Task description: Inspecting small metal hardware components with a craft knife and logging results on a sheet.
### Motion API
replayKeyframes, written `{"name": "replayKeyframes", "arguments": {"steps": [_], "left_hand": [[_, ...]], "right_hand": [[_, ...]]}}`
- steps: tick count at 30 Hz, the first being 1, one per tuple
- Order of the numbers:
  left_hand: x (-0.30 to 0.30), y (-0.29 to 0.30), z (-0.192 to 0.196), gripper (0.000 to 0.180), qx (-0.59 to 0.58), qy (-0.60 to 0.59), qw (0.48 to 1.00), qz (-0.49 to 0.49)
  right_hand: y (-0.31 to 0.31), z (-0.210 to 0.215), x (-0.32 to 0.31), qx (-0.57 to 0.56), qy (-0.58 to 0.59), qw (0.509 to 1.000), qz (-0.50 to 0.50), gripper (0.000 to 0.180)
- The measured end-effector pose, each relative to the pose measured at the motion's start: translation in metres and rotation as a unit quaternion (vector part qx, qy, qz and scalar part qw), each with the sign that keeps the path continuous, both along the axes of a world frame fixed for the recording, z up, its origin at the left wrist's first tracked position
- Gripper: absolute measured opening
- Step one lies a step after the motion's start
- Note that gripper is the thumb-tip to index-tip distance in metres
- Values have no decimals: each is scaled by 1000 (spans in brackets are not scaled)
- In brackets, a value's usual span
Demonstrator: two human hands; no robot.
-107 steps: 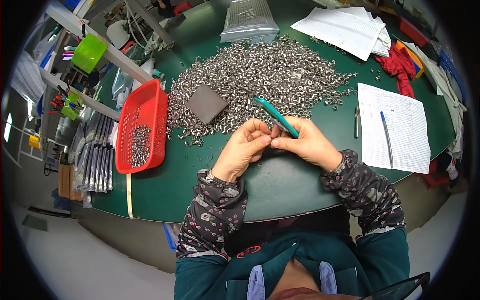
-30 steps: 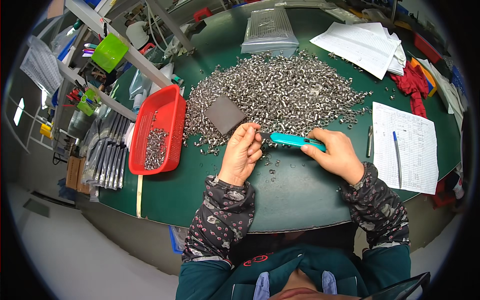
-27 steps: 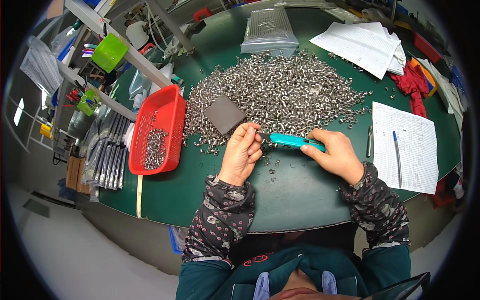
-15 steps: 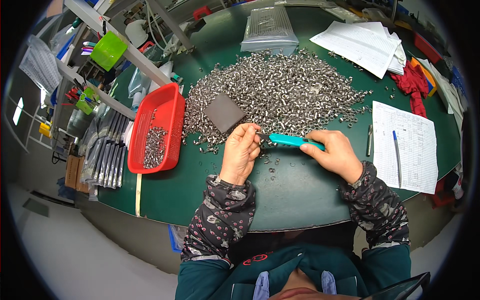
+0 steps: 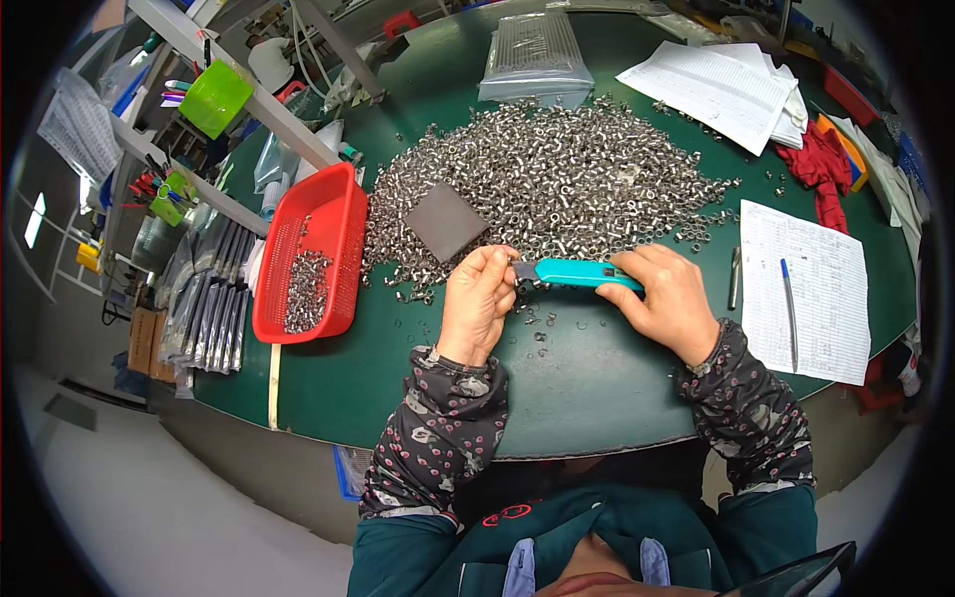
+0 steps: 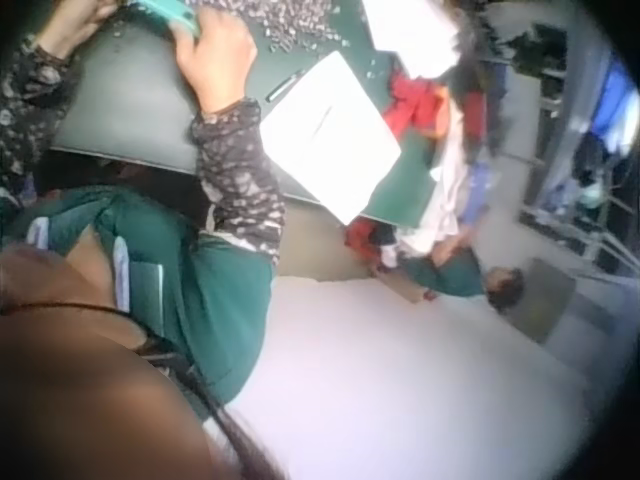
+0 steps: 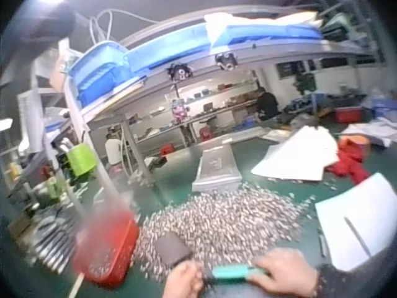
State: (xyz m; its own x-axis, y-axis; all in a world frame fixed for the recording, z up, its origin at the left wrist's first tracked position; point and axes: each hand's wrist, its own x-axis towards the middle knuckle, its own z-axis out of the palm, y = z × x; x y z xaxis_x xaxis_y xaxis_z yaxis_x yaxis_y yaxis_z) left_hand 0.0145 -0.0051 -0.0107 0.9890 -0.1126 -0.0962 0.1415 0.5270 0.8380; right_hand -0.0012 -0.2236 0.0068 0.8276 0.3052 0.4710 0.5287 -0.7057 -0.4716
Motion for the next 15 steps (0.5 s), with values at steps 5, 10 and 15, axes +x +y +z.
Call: {"name": "replayKeyframes", "arguments": {"steps": [5,10,15], "left_hand": [[0,1,0,13,3,-1,1000,-2],[0,0,1,13,26,-10,1000,4],[0,0,2,14,47,-15,999,6]], "right_hand": [[0,2,0,-11,-54,998,3,26],[0,5,0,-32,-86,996,1,27],[-1,6,0,-42,-95,995,2,26]]}}
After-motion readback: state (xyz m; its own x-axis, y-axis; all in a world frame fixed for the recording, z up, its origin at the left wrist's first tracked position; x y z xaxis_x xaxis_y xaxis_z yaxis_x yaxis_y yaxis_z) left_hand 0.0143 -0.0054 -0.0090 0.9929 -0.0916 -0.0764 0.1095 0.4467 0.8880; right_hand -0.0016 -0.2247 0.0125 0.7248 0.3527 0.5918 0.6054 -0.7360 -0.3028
